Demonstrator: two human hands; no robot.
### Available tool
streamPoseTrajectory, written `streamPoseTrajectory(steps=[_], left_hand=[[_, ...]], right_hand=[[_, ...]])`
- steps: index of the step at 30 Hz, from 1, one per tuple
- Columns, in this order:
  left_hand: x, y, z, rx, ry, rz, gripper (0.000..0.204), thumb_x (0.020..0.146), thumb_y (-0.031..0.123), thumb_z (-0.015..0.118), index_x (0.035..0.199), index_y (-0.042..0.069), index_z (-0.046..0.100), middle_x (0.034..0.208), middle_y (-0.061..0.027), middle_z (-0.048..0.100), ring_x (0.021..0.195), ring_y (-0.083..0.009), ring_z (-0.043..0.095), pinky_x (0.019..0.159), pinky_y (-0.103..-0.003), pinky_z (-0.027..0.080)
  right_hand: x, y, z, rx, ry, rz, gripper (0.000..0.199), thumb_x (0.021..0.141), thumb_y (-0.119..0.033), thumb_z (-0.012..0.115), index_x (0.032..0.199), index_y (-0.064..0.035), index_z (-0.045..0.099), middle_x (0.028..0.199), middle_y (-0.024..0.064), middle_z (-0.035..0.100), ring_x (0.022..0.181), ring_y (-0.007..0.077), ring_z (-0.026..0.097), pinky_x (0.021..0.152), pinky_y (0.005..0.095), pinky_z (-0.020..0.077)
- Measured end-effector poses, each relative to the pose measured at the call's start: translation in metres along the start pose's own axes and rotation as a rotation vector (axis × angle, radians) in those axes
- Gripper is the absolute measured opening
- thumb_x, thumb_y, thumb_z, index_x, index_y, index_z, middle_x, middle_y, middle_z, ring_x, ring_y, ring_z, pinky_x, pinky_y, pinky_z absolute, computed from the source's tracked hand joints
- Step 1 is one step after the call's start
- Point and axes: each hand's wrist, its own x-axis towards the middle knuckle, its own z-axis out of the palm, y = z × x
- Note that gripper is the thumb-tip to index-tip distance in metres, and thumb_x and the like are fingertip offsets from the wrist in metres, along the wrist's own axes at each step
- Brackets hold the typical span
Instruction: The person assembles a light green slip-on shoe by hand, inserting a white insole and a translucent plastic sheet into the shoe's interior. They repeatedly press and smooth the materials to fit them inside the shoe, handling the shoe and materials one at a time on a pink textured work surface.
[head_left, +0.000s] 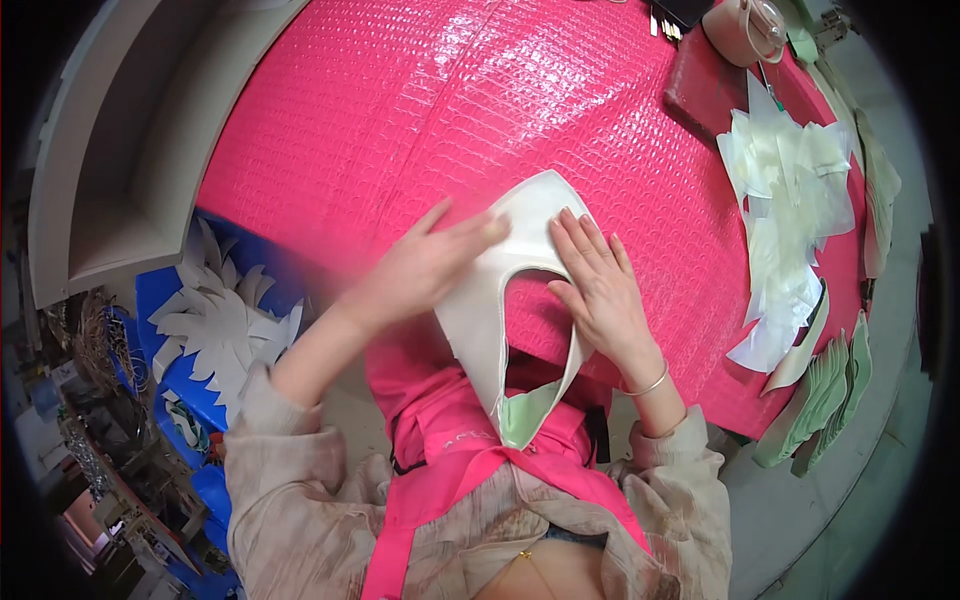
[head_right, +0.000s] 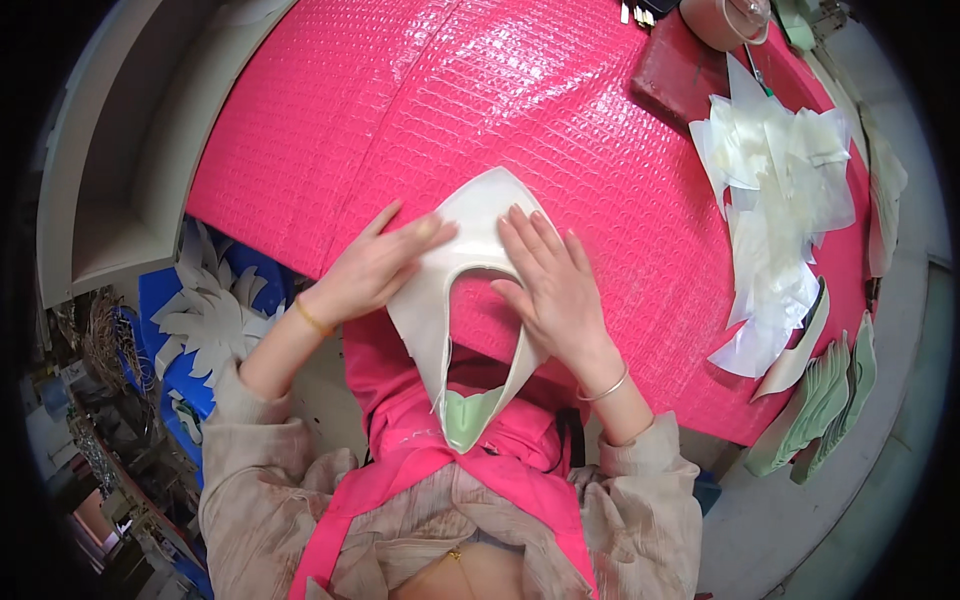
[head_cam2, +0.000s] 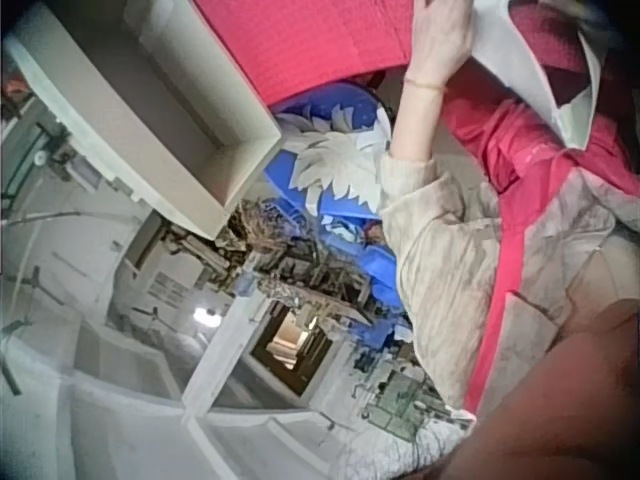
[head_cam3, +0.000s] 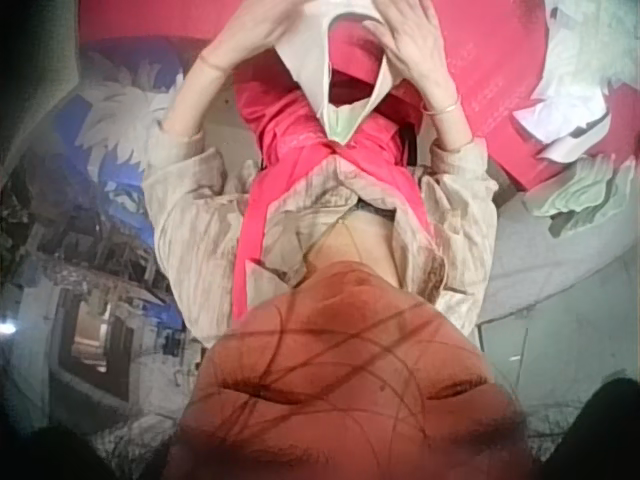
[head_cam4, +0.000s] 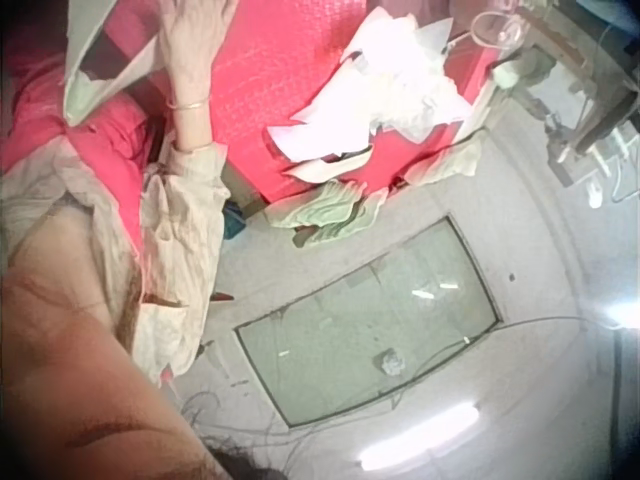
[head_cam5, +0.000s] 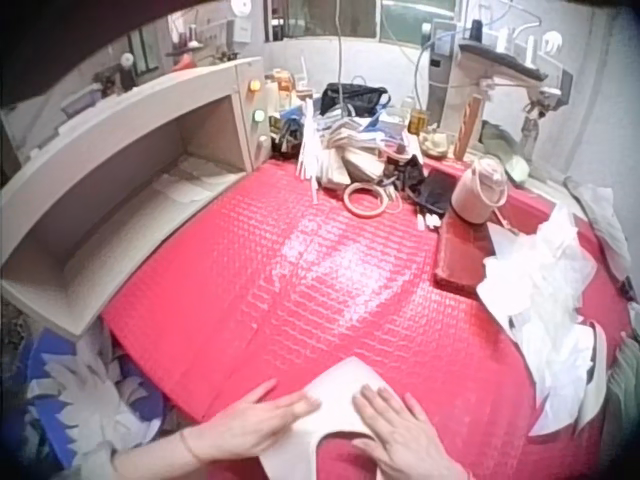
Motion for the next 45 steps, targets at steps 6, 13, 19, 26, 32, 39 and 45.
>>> streamPoseTrajectory(steps=[6, 13, 19, 26, 32, 39, 45], left_hand=[[-0.031, 0.024, -0.012, -0.033, 0.086, -0.053, 0.049, 0.081, 0.005, 0.048, 0.129, 0.015, 0.043, 0.116, -0.0052, 0.056, 0.106, -0.0233, 0.054, 0.096, -0.044, 0.034], [-0.095, 0.013, -0.041, -0.518, 0.424, -0.537, 0.036, 0.084, -0.001, 0.043, 0.120, 0.000, 0.050, 0.090, -0.0117, 0.066, 0.088, -0.0181, 0.063, 0.079, -0.028, 0.047], [-0.029, -0.087, -0.112, -0.204, 0.848, -0.421, 0.024, 0.086, 0.001, 0.048, 0.106, -0.003, 0.060, 0.089, -0.0100, 0.066, 0.086, -0.0142, 0.062, 0.080, -0.024, 0.046], [0.071, -0.257, -0.196, 0.614, 0.854, -0.605, 0.023, 0.081, 0.017, 0.056, 0.101, 0.009, 0.062, 0.103, -0.0107, 0.062, 0.091, -0.0286, 0.059, 0.079, -0.037, 0.048], [0.087, -0.323, -0.231, 0.778, 0.458, -0.263, 0.020, 0.081, 0.021, 0.057, 0.096, 0.008, 0.060, 0.096, -0.0072, 0.063, 0.086, -0.0275, 0.060, 0.072, -0.038, 0.049], [0.086, -0.336, -0.241, 0.846, 0.594, -0.042, 0.007, 0.078, 0.014, 0.054, 0.082, 0.009, 0.057, 0.079, -0.0087, 0.060, 0.070, -0.0300, 0.060, 0.060, -0.039, 0.050], [0.091, -0.253, -0.260, 0.410, 1.075, 0.013, 0.012, 0.073, 0.001, 0.062, 0.085, 0.003, 0.062, 0.077, -0.0081, 0.062, 0.066, -0.0200, 0.063, 0.060, -0.026, 0.050]], right_hand=[[0.018, -0.006, -0.020, -0.101, -0.074, 0.029, 0.061, 0.081, -0.050, 0.050, 0.132, -0.0173, 0.040, 0.136, 0.0043, 0.038, 0.121, 0.0240, 0.036, 0.096, 0.0453, 0.0266], [0.032, -0.015, -0.027, -0.015, 0.179, -0.232, 0.039, 0.066, 0.000, 0.059, 0.104, -0.0080, 0.061, 0.107, 0.0084, 0.061, 0.099, 0.0279, 0.056, 0.086, 0.0386, 0.0401], [0.149, -0.007, -0.065, 0.022, 0.375, -0.310, 0.034, 0.074, -0.004, 0.061, 0.107, -0.0086, 0.061, 0.107, 0.0121, 0.060, 0.101, 0.0296, 0.055, 0.086, 0.0392, 0.0427], [0.195, 0.010, -0.075, 0.075, 0.285, -0.350, 0.038, 0.076, -0.005, 0.061, 0.114, -0.0054, 0.055, 0.109, 0.0144, 0.057, 0.098, 0.0313, 0.054, 0.084, 0.0373, 0.0427], [0.147, 0.047, -0.082, -0.002, 0.219, -0.255, 0.026, 0.072, 0.002, 0.059, 0.097, -0.0022, 0.061, 0.094, 0.0114, 0.062, 0.080, 0.0262, 0.060, 0.070, 0.0343, 0.0466], [0.152, 0.045, -0.086, -0.020, 0.187, -0.313, 0.024, 0.069, 0.003, 0.060, 0.092, -0.0014, 0.062, 0.086, 0.0112, 0.063, 0.071, 0.0249, 0.061, 0.062, 0.0322, 0.0465], [0.183, -0.001, -0.094, 0.916, -0.051, -0.027, 0.023, 0.086, -0.013, 0.053, 0.103, 0.0012, 0.059, 0.087, 0.0111, 0.064, 0.072, 0.0216, 0.062, 0.069, 0.0308, 0.0488]])
